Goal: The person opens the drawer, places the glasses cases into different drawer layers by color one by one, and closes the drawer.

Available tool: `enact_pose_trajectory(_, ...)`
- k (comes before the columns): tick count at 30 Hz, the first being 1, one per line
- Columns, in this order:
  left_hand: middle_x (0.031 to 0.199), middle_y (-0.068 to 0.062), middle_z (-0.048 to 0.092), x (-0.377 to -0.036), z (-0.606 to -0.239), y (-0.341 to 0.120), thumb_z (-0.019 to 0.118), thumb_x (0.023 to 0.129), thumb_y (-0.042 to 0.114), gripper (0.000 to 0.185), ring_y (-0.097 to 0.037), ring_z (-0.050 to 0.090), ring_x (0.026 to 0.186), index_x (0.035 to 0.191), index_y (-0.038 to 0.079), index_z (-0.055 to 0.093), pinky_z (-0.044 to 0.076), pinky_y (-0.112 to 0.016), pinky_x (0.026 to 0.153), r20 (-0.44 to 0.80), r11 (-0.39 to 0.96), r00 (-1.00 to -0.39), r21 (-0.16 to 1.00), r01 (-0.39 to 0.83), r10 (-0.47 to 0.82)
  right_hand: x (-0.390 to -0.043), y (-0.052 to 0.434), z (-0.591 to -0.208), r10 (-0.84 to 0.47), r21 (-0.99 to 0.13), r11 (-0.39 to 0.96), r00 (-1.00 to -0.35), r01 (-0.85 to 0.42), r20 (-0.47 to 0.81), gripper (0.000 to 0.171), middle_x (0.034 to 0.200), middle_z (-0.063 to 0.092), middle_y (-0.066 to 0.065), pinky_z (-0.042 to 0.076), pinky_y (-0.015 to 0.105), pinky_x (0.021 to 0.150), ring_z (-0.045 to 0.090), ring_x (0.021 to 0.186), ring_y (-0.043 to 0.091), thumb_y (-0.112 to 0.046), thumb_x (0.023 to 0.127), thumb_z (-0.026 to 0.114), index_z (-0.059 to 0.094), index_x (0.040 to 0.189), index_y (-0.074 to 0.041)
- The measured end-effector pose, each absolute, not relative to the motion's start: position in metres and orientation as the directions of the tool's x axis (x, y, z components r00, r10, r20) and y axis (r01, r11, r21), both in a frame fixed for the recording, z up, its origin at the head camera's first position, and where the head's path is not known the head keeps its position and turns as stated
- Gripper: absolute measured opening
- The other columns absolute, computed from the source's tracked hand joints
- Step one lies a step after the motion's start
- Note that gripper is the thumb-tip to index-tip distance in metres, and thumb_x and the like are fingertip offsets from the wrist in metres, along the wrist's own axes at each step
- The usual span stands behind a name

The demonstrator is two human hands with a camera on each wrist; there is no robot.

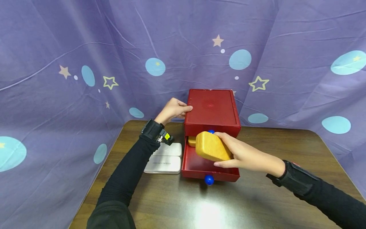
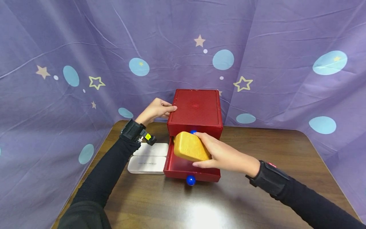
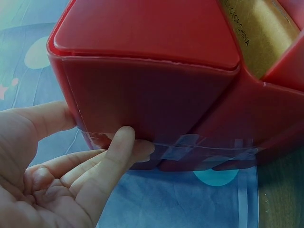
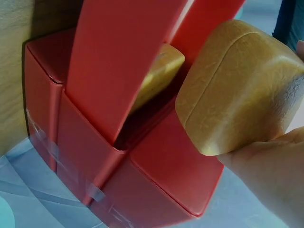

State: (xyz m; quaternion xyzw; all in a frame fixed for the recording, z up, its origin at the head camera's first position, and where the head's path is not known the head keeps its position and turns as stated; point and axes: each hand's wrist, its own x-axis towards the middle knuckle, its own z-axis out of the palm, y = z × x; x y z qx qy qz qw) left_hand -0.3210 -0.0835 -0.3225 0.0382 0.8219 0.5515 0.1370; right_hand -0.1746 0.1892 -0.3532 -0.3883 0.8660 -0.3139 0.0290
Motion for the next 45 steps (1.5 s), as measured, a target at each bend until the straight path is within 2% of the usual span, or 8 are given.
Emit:
enact_pose_trajectory(11,0.112,-0.024,0.075,-0.322,-0.323,-0.084,0.075,0.093,0.018,0.036,-0.014,0.073,0.075,0.120,-0.006,0.072,0.065,-0.034,0.079,-0.189,0.406,-0.960,0.909,-0.092,0.206,-0.180,0.183,-0.362,-0.720,-0.540,0.544,-0.687,-0.642,0.091,0.083,0.122,0.054,-0.006,0.056,0.027,0.088,0.052,0.103,0.008,-0.056,0.087,0.076,0.037,0.147,-0.013)
enact_pose_trajectory(19,0.110,-0.024,0.075,-0.323,-0.324,-0.084,0.076,0.093,0.019,0.036,-0.015,0.074,0.076,0.119,-0.006,0.072,0.065,-0.031,0.075,-0.191,0.398,-0.959,0.912,-0.095,0.210,-0.185,0.177,-0.366,-0.758,-0.507,0.553,-0.652,-0.661,0.025,0.082,0.125,0.053,-0.004,0.056,0.029,0.090,0.051,0.106,0.010,-0.054,0.089,0.075,0.037,0.147,-0.012)
enact_pose_trajectory(25,0.110,-0.024,0.075,-0.322,-0.323,-0.084,0.076,0.093,0.019,0.036,-0.016,0.074,0.076,0.119,-0.006,0.072,0.065,-0.032,0.076,-0.189,0.401,-0.960,0.911,-0.093,0.208,-0.189,0.174,-0.366,-0.775,-0.486,0.556,-0.632,-0.674,-0.009,0.081,0.125,0.053,-0.003,0.054,0.030,0.090,0.052,0.106,0.010,-0.053,0.090,0.075,0.038,0.147,-0.010)
enact_pose_trajectory(29,0.112,-0.023,0.075,-0.322,-0.324,-0.084,0.076,0.093,0.019,0.037,-0.017,0.075,0.079,0.120,-0.006,0.072,0.065,-0.034,0.078,-0.193,0.405,-0.959,0.909,-0.096,0.205,-0.191,0.171,-0.365,-0.785,-0.469,0.557,-0.619,-0.686,-0.027,0.082,0.127,0.054,0.002,0.054,0.034,0.093,0.052,0.108,0.013,-0.050,0.090,0.075,0.037,0.147,-0.005)
enact_pose_trajectory(35,0.112,-0.024,0.075,-0.322,-0.324,-0.084,0.075,0.093,0.018,0.036,-0.018,0.075,0.080,0.120,-0.006,0.072,0.065,-0.034,0.078,-0.189,0.398,-0.959,0.913,-0.092,0.211,-0.193,0.165,-0.365,-0.773,-0.474,0.592,-0.626,-0.652,-0.105,0.085,0.129,0.054,0.005,0.053,0.036,0.096,0.051,0.112,0.016,-0.050,0.090,0.075,0.037,0.148,-0.002)
enact_pose_trajectory(42,0.113,-0.024,0.074,-0.321,-0.323,-0.085,0.076,0.093,0.018,0.038,-0.017,0.074,0.078,0.121,-0.007,0.071,0.062,-0.044,0.090,-0.185,0.395,-0.960,0.914,-0.090,0.210,-0.198,0.160,-0.365,-0.762,-0.481,0.625,-0.615,-0.614,-0.205,0.088,0.131,0.054,0.007,0.052,0.039,0.098,0.052,0.115,0.019,-0.049,0.091,0.075,0.034,0.150,0.001)
enact_pose_trajectory(45,0.114,-0.025,0.074,-0.320,-0.324,-0.085,0.076,0.093,0.018,0.038,-0.017,0.073,0.078,0.121,-0.007,0.070,0.060,-0.047,0.093,-0.188,0.390,-0.959,0.916,-0.093,0.211,-0.200,0.159,-0.365,-0.768,-0.469,0.625,-0.600,-0.625,-0.223,0.087,0.125,0.054,0.007,0.052,0.037,0.095,0.052,0.110,0.019,-0.048,0.091,0.074,0.034,0.149,0.002)
